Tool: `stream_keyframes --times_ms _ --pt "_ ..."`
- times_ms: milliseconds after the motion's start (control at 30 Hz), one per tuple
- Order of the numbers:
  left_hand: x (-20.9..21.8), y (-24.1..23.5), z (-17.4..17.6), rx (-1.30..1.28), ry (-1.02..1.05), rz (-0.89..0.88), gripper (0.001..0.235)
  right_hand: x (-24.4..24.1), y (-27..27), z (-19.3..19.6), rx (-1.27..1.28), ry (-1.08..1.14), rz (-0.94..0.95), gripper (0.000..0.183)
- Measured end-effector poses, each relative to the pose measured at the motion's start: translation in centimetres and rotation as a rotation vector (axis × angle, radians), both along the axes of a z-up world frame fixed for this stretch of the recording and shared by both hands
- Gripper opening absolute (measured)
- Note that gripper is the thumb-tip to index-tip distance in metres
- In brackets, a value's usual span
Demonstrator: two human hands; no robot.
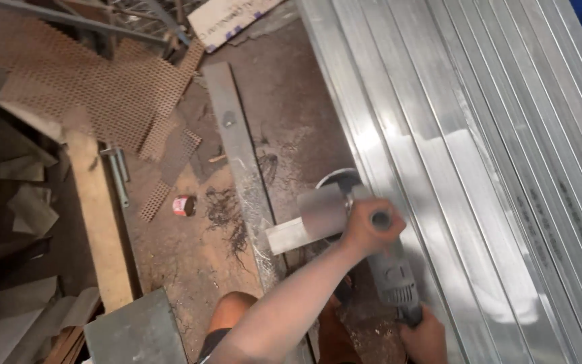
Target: Polishing the surface of aluminum profiles using a hand-held power sander to achieve a smooth finish.
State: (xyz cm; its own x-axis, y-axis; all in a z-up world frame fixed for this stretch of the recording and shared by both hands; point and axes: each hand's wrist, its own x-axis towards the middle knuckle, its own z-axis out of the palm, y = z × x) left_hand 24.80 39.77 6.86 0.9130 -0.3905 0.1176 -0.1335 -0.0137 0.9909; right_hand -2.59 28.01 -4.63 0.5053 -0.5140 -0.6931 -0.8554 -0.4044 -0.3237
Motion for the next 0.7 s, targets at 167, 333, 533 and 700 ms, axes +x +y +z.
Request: stream_keyframes --times_ms 167,333,533,700 --pt "-2.7 7.2 3.1 0.045 0.066 0.074 0.025 -0.9 6.0 2.7 0.013 0.094 -0.019 0.054" --pt "-2.1 15.0 1.5 0.108 0.014 0.195 0.014 2.2 10.8 6.7 0.073 0.159 0.108 0.058" --pt "2.5 25.3 4.0 0.141 0.002 0.332 0.036 5.5 17.6 6.4 0.098 -0.031 0.285 0.051" --pt "7.2 35.4 4.1 0.122 -0.006 0.378 0.036 11.6 27.1 11.9 0.045 -0.072 0.300 0.027"
